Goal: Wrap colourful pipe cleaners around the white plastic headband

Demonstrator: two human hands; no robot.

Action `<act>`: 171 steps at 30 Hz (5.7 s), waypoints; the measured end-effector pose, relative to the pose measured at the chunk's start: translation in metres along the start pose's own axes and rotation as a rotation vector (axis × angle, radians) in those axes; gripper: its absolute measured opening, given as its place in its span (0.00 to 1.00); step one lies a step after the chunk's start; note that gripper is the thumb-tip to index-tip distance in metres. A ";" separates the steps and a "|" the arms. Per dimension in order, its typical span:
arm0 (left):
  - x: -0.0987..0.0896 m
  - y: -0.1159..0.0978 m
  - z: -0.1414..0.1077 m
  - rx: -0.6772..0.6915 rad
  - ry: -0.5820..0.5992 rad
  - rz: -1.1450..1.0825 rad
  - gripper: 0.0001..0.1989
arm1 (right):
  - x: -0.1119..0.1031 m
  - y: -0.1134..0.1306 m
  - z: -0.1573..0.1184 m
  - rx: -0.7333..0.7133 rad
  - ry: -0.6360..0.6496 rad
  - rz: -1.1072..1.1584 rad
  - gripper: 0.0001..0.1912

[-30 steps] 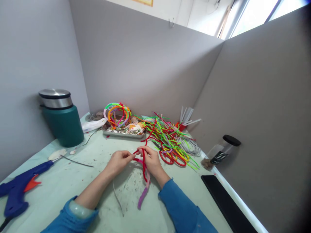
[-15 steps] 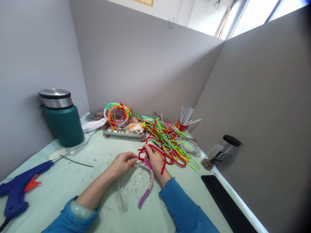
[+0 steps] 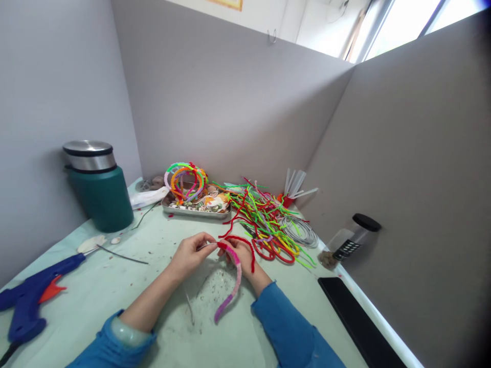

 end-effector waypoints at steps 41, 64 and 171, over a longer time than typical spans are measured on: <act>-0.005 0.016 -0.001 -0.462 -0.144 -0.602 0.19 | 0.031 0.043 -0.032 -0.830 0.097 -0.587 0.20; -0.003 0.015 0.000 -0.428 -0.040 -0.298 0.24 | 0.013 0.017 -0.014 -0.534 -0.142 -0.453 0.12; -0.005 -0.005 -0.001 -0.059 -0.043 -0.088 0.16 | 0.008 0.012 -0.002 0.079 0.073 0.386 0.16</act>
Point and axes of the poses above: each hand's wrist, its own z-axis towards the middle knuckle, its own x-axis out of the palm, y = z × x, the point moved 3 cm from there along z, towards the middle knuckle, and after that the axes turned 2 degrees about y, right-handed, at the moved point
